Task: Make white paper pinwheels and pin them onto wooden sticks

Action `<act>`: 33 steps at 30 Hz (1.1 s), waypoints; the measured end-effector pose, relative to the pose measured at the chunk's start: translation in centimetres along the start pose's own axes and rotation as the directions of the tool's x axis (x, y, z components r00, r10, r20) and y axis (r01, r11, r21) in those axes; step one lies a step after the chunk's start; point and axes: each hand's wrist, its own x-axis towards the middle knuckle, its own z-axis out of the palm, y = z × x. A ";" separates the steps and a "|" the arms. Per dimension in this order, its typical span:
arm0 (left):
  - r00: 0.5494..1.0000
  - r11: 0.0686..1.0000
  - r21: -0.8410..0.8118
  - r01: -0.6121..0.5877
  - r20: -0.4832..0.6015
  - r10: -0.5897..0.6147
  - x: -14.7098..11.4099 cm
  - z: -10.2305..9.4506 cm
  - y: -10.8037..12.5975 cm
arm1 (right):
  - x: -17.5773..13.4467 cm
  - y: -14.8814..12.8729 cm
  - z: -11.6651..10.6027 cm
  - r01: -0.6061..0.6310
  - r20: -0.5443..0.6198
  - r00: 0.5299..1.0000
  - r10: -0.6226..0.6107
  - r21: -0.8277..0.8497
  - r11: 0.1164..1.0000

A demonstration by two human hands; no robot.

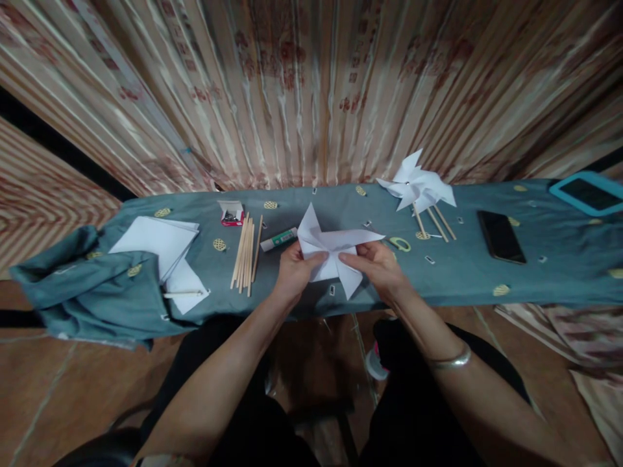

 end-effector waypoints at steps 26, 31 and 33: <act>0.972 0.906 0.409 -0.107 0.235 0.008 0.0 -3.3 1.8 | 0.5 0.3 1.5 -0.124 0.039 0.992 0.122 0.031 0.992; 0.975 0.927 0.371 -0.056 0.218 -0.028 -0.5 -4.5 1.6 | 0.2 0.6 2.1 -0.149 0.104 0.983 0.152 -0.036 0.988; 0.980 0.935 0.354 -0.039 0.198 -0.033 -0.8 -4.7 1.7 | 0.2 0.8 2.5 -0.164 0.111 0.980 0.168 -0.050 0.985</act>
